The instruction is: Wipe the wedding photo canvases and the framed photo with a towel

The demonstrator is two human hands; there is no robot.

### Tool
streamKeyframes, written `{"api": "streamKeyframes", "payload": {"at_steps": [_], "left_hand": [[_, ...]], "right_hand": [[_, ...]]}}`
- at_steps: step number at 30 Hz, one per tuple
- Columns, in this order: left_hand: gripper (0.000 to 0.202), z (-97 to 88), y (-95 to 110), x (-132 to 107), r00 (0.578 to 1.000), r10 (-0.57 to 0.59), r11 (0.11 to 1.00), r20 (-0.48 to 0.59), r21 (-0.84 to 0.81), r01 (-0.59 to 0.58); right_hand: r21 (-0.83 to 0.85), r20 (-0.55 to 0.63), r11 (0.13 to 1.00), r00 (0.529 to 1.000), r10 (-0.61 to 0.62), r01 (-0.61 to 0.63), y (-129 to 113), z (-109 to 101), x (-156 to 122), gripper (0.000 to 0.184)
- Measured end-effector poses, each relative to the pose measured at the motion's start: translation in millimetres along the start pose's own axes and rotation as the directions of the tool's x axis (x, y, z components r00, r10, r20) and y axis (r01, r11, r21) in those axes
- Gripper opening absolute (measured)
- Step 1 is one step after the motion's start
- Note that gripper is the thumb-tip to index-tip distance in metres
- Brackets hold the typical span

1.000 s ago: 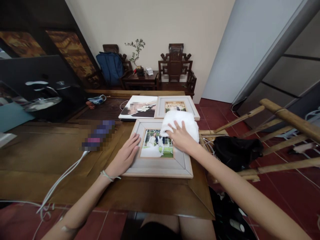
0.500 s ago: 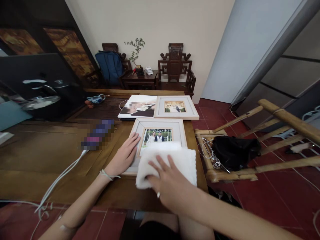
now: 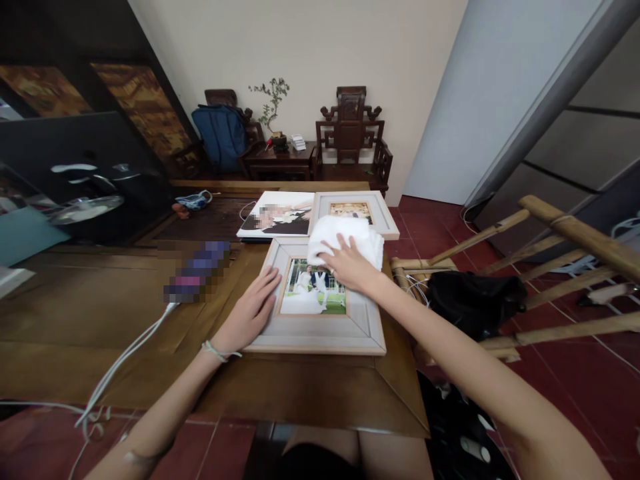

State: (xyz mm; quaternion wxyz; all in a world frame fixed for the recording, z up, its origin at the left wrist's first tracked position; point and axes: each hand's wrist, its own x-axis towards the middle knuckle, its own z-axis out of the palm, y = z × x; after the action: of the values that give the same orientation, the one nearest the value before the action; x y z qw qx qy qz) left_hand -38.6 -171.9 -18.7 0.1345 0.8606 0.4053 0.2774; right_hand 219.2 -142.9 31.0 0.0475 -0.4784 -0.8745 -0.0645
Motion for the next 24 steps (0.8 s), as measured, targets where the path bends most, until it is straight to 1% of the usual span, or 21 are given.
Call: {"api": "streamKeyframes", "payload": {"at_steps": [3,5,6,8,10,12,13,14,16,18,20,22,24], "left_hand": [[0.044,1.5,0,0,1.000,-0.014,1.000,-0.005,0.009,0.014],[0.044,2.3,0,0,1.000,-0.019,1.000,-0.005,0.021,0.019],[0.044,2.6,1,0,1.000,-0.020,0.999,-0.007,0.025,0.020],[0.044,3.0,1,0,1.000,-0.018,1.000,-0.012,0.023,0.019],[0.044,3.0,0,-1,1.000,-0.023,1.000,-0.020,0.008,0.023],[0.043,2.9,-1,-1,0.999,-0.032,0.999,-0.026,-0.019,0.031],[0.043,2.8,-2,-1,0.999,-0.033,0.999,-0.027,-0.036,0.032],[0.043,2.8,-2,-1,0.999,-0.029,0.998,-0.027,-0.051,0.028],[0.043,2.9,-3,-1,1.000,-0.017,0.998,-0.024,-0.062,0.015],[0.043,3.4,-3,0,0.999,-0.015,0.999,-0.028,-0.046,0.013],[0.043,4.1,-3,0,0.999,-0.021,1.000,-0.033,-0.024,0.020],[0.043,4.7,-2,0,0.999,-0.024,1.000,-0.035,-0.015,0.024],[0.042,5.1,-3,1,0.999,-0.030,1.000,-0.037,-0.010,0.030]], "right_hand": [[0.059,0.117,0.994,0.988,-0.100,0.093,-31,-18,-29,0.041],[0.123,0.197,0.981,0.965,-0.173,0.151,-55,-36,-54,0.042],[0.169,0.232,0.967,0.946,-0.226,0.189,-67,-44,-65,0.042],[0.238,0.248,0.949,0.931,-0.267,0.208,-90,-56,-83,0.042],[0.281,0.237,0.936,0.930,-0.280,0.210,-110,-59,-90,0.041],[0.305,0.218,0.929,0.934,-0.284,0.211,-123,-51,-86,0.042],[0.309,0.205,0.928,0.938,-0.281,0.210,-125,-45,-81,0.042],[0.303,0.189,0.931,0.944,-0.269,0.205,-125,-37,-73,0.043],[0.257,0.146,0.950,0.964,-0.222,0.180,-114,-22,-54,0.043],[0.172,0.102,0.976,0.983,-0.154,0.135,-94,-9,-32,0.044],[0.072,0.052,0.993,0.994,-0.101,0.097,-72,-1,-6,0.045],[-0.003,-0.001,0.994,0.994,-0.105,0.105,-54,3,21,0.045],[-0.038,-0.041,0.983,0.982,-0.183,0.182,-46,5,46,0.043]]}}
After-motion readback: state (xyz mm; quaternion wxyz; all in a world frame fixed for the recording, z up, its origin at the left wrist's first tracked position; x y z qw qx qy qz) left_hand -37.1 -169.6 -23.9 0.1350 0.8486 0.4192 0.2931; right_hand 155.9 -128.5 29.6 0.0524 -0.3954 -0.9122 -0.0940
